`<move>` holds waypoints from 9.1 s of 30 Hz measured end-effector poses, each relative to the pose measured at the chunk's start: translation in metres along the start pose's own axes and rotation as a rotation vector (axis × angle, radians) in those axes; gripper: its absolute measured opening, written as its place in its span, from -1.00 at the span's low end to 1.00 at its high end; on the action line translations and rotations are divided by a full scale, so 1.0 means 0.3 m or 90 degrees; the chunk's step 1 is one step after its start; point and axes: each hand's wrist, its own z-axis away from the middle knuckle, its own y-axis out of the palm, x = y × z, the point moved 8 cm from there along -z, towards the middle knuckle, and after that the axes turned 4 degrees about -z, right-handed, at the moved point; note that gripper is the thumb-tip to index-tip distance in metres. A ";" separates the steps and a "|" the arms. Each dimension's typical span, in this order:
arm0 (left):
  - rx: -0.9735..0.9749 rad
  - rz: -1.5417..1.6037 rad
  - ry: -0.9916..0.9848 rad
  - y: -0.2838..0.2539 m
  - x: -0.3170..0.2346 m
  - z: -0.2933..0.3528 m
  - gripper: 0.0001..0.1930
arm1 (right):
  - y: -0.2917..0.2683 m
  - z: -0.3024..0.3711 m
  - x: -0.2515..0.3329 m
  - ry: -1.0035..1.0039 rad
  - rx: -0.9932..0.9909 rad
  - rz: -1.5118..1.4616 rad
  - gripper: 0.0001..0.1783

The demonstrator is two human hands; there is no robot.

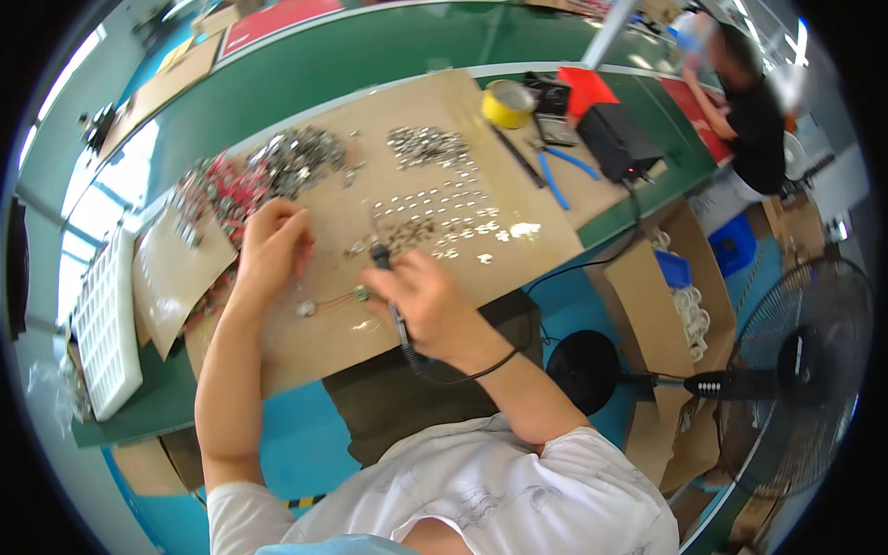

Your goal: Soldering wires and small electronic components onto circuit boards at a factory workbench.

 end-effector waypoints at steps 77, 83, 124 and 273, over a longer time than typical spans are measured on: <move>0.068 -0.467 0.241 0.106 -0.105 0.083 -0.86 | -0.072 0.002 -0.159 0.142 -0.093 -0.149 -0.82; 0.073 -0.477 0.236 0.114 -0.100 0.082 -0.85 | -0.069 -0.011 -0.146 0.113 -0.081 -0.130 -0.83; 0.055 -0.521 0.233 0.124 -0.114 0.089 -0.86 | -0.086 0.025 -0.166 0.135 -0.125 -0.147 -0.81; -0.034 -0.417 0.437 0.144 -0.204 0.084 -0.89 | -0.159 0.088 -0.245 0.159 -0.290 -0.220 -0.85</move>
